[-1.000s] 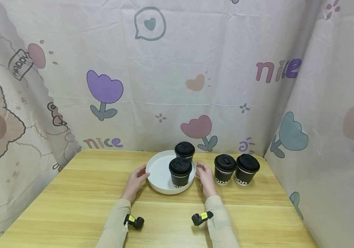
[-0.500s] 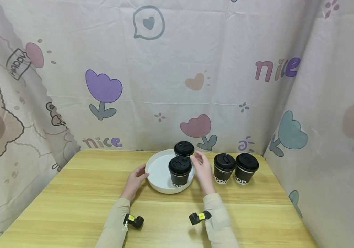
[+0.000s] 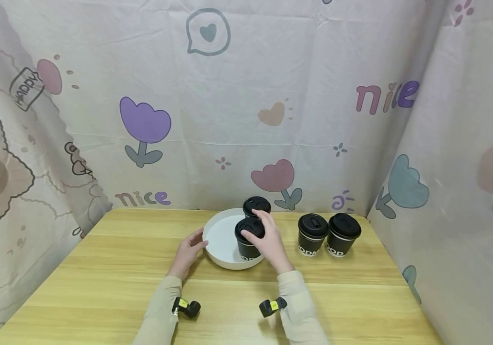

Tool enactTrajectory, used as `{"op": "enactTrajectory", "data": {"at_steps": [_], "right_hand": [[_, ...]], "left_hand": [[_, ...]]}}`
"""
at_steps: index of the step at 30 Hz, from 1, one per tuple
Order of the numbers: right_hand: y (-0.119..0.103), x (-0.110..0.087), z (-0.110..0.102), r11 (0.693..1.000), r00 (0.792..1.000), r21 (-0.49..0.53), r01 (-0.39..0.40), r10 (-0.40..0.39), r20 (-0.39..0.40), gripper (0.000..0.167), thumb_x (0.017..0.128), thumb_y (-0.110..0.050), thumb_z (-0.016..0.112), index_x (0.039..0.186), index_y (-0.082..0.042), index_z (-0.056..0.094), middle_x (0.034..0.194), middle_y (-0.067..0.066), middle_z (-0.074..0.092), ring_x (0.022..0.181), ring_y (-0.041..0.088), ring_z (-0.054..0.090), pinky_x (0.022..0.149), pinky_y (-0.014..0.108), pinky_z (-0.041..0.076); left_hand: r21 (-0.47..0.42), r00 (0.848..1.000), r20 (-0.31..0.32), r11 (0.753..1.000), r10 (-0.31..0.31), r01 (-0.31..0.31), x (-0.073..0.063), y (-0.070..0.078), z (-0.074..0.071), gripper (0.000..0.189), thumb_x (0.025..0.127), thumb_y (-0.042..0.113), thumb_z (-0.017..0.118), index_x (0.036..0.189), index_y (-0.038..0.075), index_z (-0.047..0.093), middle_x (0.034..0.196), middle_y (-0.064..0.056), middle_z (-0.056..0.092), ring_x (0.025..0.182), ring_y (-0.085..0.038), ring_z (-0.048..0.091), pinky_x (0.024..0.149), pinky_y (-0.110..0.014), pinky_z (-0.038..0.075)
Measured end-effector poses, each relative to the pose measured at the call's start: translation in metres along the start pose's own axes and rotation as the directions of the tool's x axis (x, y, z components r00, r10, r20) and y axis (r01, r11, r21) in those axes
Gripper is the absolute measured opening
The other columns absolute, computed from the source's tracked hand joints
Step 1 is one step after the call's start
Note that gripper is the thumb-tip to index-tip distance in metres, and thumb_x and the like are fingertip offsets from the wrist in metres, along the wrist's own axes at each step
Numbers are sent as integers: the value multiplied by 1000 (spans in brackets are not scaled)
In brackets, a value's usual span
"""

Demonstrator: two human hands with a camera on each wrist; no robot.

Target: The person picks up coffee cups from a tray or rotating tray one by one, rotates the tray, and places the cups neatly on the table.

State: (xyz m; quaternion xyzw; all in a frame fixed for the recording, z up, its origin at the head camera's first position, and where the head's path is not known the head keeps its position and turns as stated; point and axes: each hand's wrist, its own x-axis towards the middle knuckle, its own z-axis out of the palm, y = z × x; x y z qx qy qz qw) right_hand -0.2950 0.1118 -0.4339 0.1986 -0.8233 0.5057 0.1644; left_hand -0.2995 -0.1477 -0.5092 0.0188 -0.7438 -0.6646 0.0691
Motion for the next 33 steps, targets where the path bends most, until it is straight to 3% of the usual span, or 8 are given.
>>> {"op": "enactTrajectory", "data": {"at_steps": [6,17,33], "right_hand": [[1,-2,4,997,998,-70,-8,13,63,74,78,-32,81,143,-18,48,152,14,38,142,36,34,116,60,28],[3,-2,7,993,991,-116,20,-4,137,82,74,-30,85,145,-17,46,151,9,37,140,35,37,114,60,33],[3,-2,0,997,991,-77,17,-6,136,79,74,-26,85,143,-18,48,151,10,38,139,35,38,113,61,32]], "left_hand": [[8,1000,-1,1000,-4,4,0,1,0,56,94,9,61,145,-2,40,150,-24,41,138,-41,40,115,-50,37],[5,1000,-3,1000,-9,9,1,0,0,56,93,9,61,145,-2,41,150,-23,41,139,-40,40,115,-49,36],[8,1000,-3,1000,-13,13,2,-2,-1,57,93,11,62,145,-1,41,151,-23,40,139,-41,39,115,-50,36]]}}
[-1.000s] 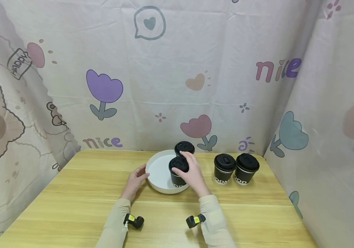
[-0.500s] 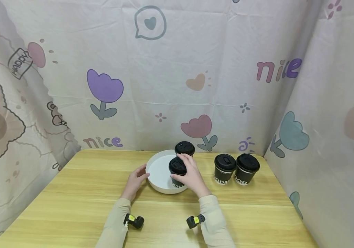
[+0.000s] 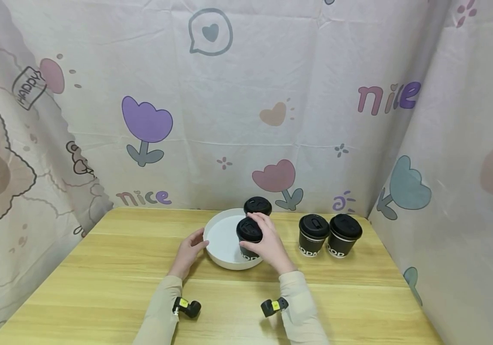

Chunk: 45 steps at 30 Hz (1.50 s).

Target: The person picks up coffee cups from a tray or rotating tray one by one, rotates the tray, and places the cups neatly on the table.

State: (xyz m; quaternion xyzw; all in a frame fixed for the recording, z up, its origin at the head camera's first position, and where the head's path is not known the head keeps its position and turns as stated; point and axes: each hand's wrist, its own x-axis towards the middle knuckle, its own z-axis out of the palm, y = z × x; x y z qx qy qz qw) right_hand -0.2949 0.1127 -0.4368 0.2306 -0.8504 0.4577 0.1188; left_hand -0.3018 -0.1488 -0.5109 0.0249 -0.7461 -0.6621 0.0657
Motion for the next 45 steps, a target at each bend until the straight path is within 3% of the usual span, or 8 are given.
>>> {"op": "enactTrajectory", "data": {"at_steps": [7,13,18,22,30,45], "right_hand": [[-10,-1,-14,1000,999,-5,19,-19,-33,80,73,-27,86,143,-18,49,151,13,39,142,36,34,115,62,28],[-18,-3,-30,998,998,-29,49,-51,-43,80,73,-27,86,143,-17,48,151,13,39,144,36,31,115,63,29],[-24,-8,-48,997,995,-44,66,-69,-66,78,75,-29,85,143,-21,48,150,9,40,140,34,37,112,62,33],[-24,-11,-65,995,993,-73,73,-79,-92,77,75,-30,84,143,-23,48,149,7,42,139,33,38,112,62,32],[-27,-25,-104,992,989,-129,-7,-11,-145,83,74,-33,84,146,-28,43,152,10,39,138,36,39,109,65,33],[-20,-59,-166,972,956,-162,-171,125,-265,85,77,-29,82,150,-23,39,153,19,35,133,44,38,102,67,35]], "left_hand": [[-16,1000,9,1000,-10,10,-2,4,0,57,94,9,61,145,-3,39,152,-24,38,140,-42,37,116,-50,35],[-5,1000,16,1000,5,-5,-20,30,0,55,94,4,59,143,-9,39,149,-29,39,137,-45,39,114,-52,36],[-1,999,21,1000,25,-25,-26,36,-1,55,94,4,58,143,-10,38,149,-31,38,137,-47,38,114,-53,36],[-4,1000,19,1000,15,-15,-23,34,-2,54,94,4,58,143,-9,39,149,-29,38,138,-45,38,115,-52,36],[-18,1000,2,1000,-4,4,-3,3,0,56,94,8,61,145,-2,40,152,-22,39,140,-40,38,117,-49,34],[-18,1000,-2,1000,-4,4,-1,2,1,56,93,7,61,145,-1,41,152,-22,39,139,-41,39,115,-49,36]]}}
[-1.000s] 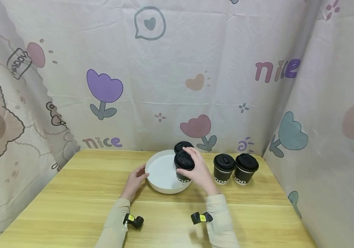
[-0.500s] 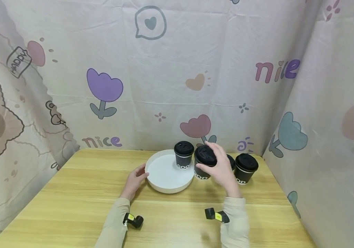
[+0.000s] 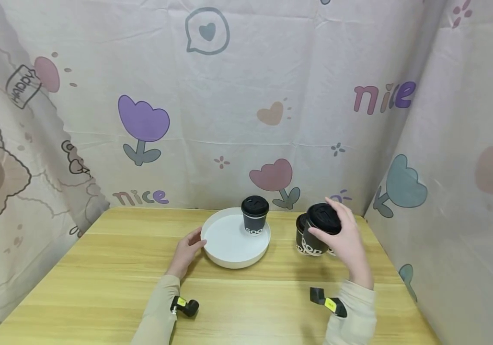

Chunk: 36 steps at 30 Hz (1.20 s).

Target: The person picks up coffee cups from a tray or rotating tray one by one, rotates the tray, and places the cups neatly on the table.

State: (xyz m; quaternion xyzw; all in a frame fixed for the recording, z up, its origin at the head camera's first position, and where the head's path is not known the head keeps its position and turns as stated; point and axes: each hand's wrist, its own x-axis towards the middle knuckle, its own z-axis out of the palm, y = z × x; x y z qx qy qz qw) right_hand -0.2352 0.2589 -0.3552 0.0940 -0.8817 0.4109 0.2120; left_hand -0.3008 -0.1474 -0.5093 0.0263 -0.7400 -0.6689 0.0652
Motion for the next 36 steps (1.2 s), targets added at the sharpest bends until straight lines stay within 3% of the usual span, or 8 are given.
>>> {"op": "enactTrajectory", "data": {"at_steps": [9,19,28,36], "right_hand": [[21,-12,-29,995,996,-40,-88,87,-36,86,82,-31,79,153,-21,32,155,27,27,132,53,32,98,72,31],[56,-23,-41,976,975,-43,-214,211,-64,85,84,-30,75,153,-11,29,152,33,26,132,53,29,102,70,28],[82,-28,-44,960,964,-121,-253,260,53,86,84,-30,74,151,-2,28,146,42,20,131,57,23,99,74,27],[90,-26,-39,957,945,-133,-259,280,171,94,83,-33,75,153,-1,21,149,43,11,133,59,16,100,77,23]], "left_hand": [[-2,1000,-6,1000,-4,4,0,-1,-1,57,92,8,62,145,1,42,151,-21,41,138,-39,41,114,-49,38],[-1,1000,-1,1000,-3,3,0,-3,-1,56,93,9,62,145,1,42,152,-22,40,140,-40,38,116,-49,35],[19,1000,2,1000,-8,8,0,-1,-2,57,94,10,61,146,2,41,151,-22,40,139,-40,39,116,-50,34],[14,1000,-3,1000,-16,16,0,-1,-1,57,93,10,63,146,4,42,152,-19,40,140,-38,38,117,-48,34]]}}
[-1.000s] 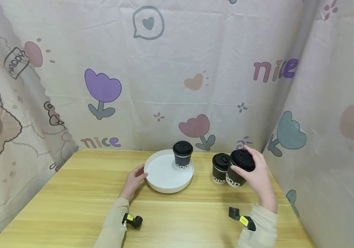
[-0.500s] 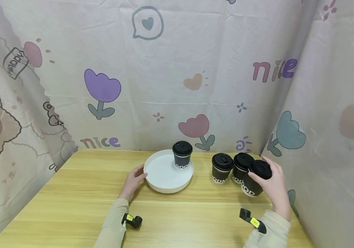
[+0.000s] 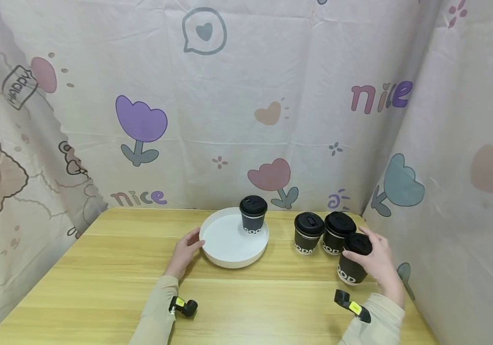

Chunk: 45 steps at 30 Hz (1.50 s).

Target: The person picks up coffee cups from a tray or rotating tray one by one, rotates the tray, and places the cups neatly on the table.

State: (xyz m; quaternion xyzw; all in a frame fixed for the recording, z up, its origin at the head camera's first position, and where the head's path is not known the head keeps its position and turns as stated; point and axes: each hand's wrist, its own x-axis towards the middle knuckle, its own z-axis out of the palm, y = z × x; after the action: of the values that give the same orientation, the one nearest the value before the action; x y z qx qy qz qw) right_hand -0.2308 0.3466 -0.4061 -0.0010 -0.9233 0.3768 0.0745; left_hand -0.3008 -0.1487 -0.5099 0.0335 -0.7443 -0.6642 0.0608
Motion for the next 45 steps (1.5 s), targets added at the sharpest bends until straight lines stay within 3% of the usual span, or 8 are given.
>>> {"op": "enactTrajectory", "data": {"at_steps": [11,23,41,45], "right_hand": [[1,1,6,999,996,-54,6,-2,84,96,81,-31,77,154,-4,20,145,45,9,128,62,11,90,77,27],[-1,0,9,999,992,-36,19,-14,128,98,82,-28,77,156,-8,16,145,42,6,127,60,8,88,77,25],[2,2,11,1000,993,10,23,-24,113,100,81,-25,77,156,-7,12,145,41,3,126,60,4,90,77,23],[-3,1,7,999,997,14,32,-33,74,102,81,-28,77,156,-6,11,149,40,-1,130,63,1,94,81,18]], "left_hand": [[-3,1000,9,1000,-3,3,0,-1,0,57,93,11,62,146,4,41,152,-20,41,140,-38,39,116,-49,35],[-3,1000,4,1000,5,-5,0,0,0,57,93,10,62,146,3,42,150,-22,43,138,-39,41,115,-49,37],[-12,1000,21,1000,3,-3,-1,-2,0,58,94,12,62,147,3,40,152,-22,40,140,-40,38,115,-50,36],[-7,1000,20,1000,1,-1,-1,-1,-1,58,94,12,62,147,3,40,151,-22,40,140,-40,38,114,-50,37]]}}
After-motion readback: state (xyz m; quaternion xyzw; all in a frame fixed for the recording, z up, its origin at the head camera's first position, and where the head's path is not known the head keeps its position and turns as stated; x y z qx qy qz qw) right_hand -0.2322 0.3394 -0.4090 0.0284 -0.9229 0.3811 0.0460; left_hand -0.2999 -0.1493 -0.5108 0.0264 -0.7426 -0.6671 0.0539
